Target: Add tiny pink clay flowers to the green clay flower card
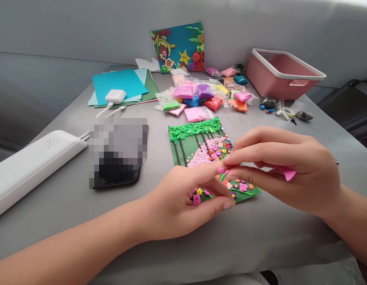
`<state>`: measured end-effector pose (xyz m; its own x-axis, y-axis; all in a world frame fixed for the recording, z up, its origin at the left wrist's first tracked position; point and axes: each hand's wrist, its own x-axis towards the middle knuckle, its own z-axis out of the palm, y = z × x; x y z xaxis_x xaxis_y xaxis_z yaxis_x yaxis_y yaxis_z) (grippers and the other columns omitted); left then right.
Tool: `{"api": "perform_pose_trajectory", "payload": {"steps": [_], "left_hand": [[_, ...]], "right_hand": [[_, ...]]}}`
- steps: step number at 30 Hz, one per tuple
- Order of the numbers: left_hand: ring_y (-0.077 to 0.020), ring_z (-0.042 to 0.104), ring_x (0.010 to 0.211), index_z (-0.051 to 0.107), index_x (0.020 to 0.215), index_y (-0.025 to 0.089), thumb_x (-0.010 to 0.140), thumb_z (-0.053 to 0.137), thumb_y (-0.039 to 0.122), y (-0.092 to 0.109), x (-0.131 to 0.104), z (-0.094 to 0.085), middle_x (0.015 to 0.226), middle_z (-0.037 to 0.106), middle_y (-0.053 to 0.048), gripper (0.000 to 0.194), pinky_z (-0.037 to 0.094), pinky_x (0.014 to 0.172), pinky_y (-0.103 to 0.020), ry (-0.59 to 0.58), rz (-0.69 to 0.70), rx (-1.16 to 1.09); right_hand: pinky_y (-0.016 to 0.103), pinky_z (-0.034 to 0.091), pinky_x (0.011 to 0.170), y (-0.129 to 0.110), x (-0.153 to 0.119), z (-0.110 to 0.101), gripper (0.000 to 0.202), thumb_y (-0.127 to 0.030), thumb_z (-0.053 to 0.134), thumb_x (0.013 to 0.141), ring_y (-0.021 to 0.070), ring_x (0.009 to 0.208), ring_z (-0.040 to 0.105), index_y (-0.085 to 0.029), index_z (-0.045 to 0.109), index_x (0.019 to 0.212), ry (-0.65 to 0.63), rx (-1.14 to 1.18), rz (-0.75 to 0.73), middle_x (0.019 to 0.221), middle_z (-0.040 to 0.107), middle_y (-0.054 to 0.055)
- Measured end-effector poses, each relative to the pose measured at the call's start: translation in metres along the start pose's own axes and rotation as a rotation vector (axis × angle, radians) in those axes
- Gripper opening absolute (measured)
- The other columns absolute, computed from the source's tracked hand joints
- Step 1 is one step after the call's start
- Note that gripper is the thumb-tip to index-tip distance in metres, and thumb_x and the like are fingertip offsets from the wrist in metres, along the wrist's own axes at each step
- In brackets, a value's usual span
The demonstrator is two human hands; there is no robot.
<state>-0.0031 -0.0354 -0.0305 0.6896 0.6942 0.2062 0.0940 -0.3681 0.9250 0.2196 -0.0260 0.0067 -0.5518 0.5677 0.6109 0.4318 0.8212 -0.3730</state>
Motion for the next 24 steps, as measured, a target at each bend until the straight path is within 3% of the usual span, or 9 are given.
{"api": "perform_pose_trajectory", "payload": {"steps": [6,10,13,16,18,21,24], "left_hand": [[-0.0159,0.077,0.079,0.063,0.106,0.022,0.096,0.062,0.019,0.000,0.001,-0.002,0.090,0.083,-0.003,0.010,0.049,0.052,-0.021,-0.022,0.049,0.082],[-0.0163,0.077,0.078,0.064,0.103,0.020,0.095,0.063,0.021,0.000,0.000,-0.003,0.088,0.083,-0.004,0.008,0.056,0.065,-0.023,-0.031,0.059,0.134],[-0.0171,0.080,0.084,0.065,0.114,0.020,0.095,0.065,0.020,-0.001,-0.002,0.000,0.090,0.084,-0.004,0.019,0.057,0.066,-0.022,-0.052,0.013,0.028],[-0.0179,0.081,0.091,0.059,0.135,0.020,0.095,0.068,0.019,-0.001,-0.002,0.002,0.094,0.085,-0.004,0.040,0.060,0.074,-0.024,0.013,-0.079,-0.240],[-0.0175,0.081,0.096,0.059,0.138,0.020,0.096,0.071,0.023,-0.001,0.001,0.002,0.095,0.085,-0.004,0.044,0.061,0.078,-0.023,0.086,-0.212,-0.442],[-0.0162,0.080,0.100,0.060,0.136,0.021,0.091,0.079,0.029,0.002,0.005,-0.001,0.095,0.086,-0.002,0.050,0.061,0.087,-0.021,0.172,-0.375,-0.639],[-0.0176,0.079,0.103,0.057,0.141,0.018,0.088,0.082,0.029,0.004,0.008,-0.002,0.100,0.086,-0.004,0.059,0.060,0.092,-0.023,0.185,-0.414,-0.711]], "right_hand": [[0.018,0.048,0.043,-0.002,0.001,-0.001,0.006,-0.015,0.077,0.089,0.0060,0.059,0.059,-0.020,0.077,0.093,-0.026,0.007,0.035,0.088,0.075,0.003],[0.018,0.042,0.040,-0.005,0.003,-0.001,0.006,-0.014,0.078,0.086,0.0044,0.054,0.051,-0.019,0.075,0.089,-0.064,0.087,0.144,0.083,0.072,0.001],[0.018,0.040,0.040,-0.004,0.003,-0.002,0.008,-0.019,0.080,0.086,0.0043,0.053,0.048,-0.019,0.074,0.090,-0.096,0.225,0.255,0.078,0.068,-0.001],[0.020,0.040,0.039,-0.001,0.003,-0.003,0.018,-0.024,0.083,0.084,0.0053,0.052,0.048,-0.020,0.072,0.098,-0.035,0.325,0.297,0.078,0.065,-0.002],[0.022,0.043,0.043,0.001,0.002,-0.004,0.019,-0.022,0.082,0.085,0.0069,0.056,0.051,-0.020,0.072,0.101,0.033,0.229,0.216,0.083,0.064,0.000],[0.026,0.048,0.053,0.001,-0.002,-0.002,0.014,-0.019,0.078,0.089,0.0092,0.064,0.056,-0.019,0.074,0.101,0.033,-0.071,-0.057,0.089,0.064,0.004],[0.029,0.048,0.055,-0.001,-0.007,0.004,0.008,-0.012,0.077,0.088,0.0116,0.064,0.055,-0.013,0.073,0.095,0.018,-0.271,-0.260,0.085,0.065,0.006]]}}
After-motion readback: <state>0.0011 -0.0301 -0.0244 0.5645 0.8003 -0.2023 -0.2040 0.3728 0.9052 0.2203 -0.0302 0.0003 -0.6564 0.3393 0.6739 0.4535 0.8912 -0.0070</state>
